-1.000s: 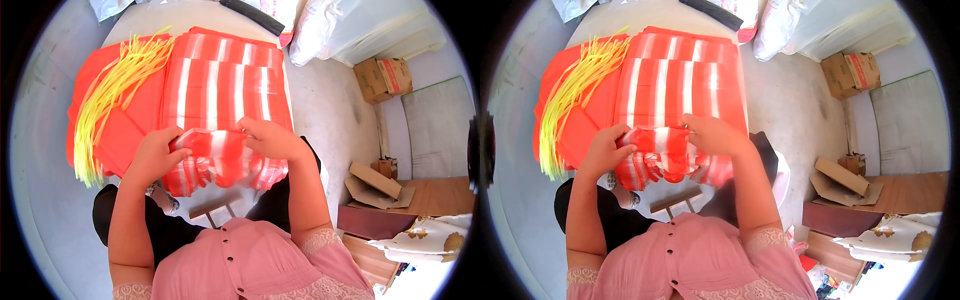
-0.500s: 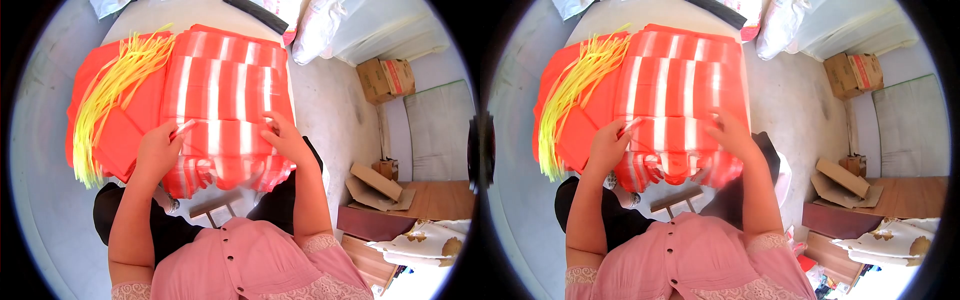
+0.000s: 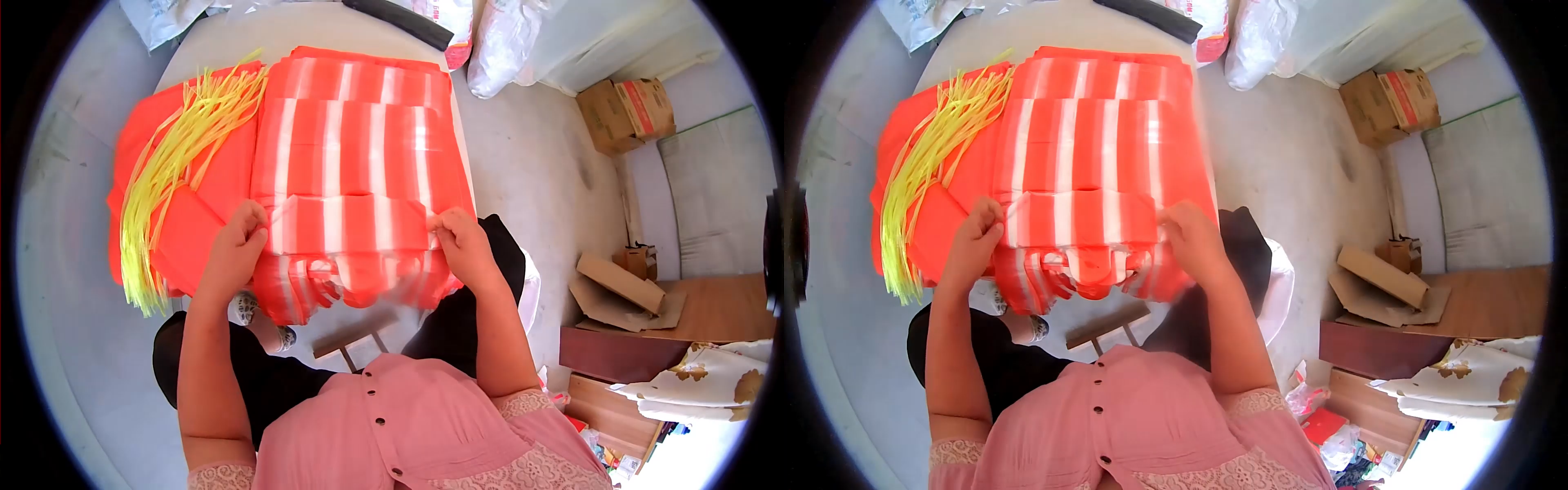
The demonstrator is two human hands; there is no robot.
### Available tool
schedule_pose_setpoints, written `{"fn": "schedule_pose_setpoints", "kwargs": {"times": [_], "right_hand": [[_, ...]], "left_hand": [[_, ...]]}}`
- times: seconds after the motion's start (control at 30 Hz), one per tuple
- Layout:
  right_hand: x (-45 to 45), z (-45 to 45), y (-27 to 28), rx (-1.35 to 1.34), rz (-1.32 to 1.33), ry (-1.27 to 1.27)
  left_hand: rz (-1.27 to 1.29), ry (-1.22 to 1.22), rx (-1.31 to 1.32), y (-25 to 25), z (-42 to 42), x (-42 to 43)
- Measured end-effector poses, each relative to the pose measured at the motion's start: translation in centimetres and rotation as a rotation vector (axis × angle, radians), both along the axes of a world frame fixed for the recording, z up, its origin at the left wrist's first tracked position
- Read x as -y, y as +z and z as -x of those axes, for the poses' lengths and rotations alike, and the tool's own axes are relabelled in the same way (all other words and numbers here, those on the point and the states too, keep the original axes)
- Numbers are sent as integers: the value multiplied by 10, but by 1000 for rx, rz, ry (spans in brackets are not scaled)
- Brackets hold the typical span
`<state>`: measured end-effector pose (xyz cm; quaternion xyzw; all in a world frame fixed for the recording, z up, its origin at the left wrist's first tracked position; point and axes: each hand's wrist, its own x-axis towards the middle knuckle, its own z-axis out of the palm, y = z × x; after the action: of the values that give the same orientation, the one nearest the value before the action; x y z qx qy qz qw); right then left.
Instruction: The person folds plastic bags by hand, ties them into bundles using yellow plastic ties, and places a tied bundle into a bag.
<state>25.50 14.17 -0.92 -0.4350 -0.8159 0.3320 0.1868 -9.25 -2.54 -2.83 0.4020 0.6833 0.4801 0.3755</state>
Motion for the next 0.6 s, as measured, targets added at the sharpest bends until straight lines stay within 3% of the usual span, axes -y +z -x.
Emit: {"fn": "schedule_pose_setpoints", "kwargs": {"times": [0.1, 0.3, 0.6], "right_hand": [[-3, -1, -3, 30, -70, 33], [11, 4, 33, 78, 113, 14], [10, 5, 16, 369, -340, 112]], "left_hand": [[149, -90, -52, 18, -2, 6], [135, -120, -206, 24, -4, 15], [-16, -134, -575, 26, -12, 17]]}}
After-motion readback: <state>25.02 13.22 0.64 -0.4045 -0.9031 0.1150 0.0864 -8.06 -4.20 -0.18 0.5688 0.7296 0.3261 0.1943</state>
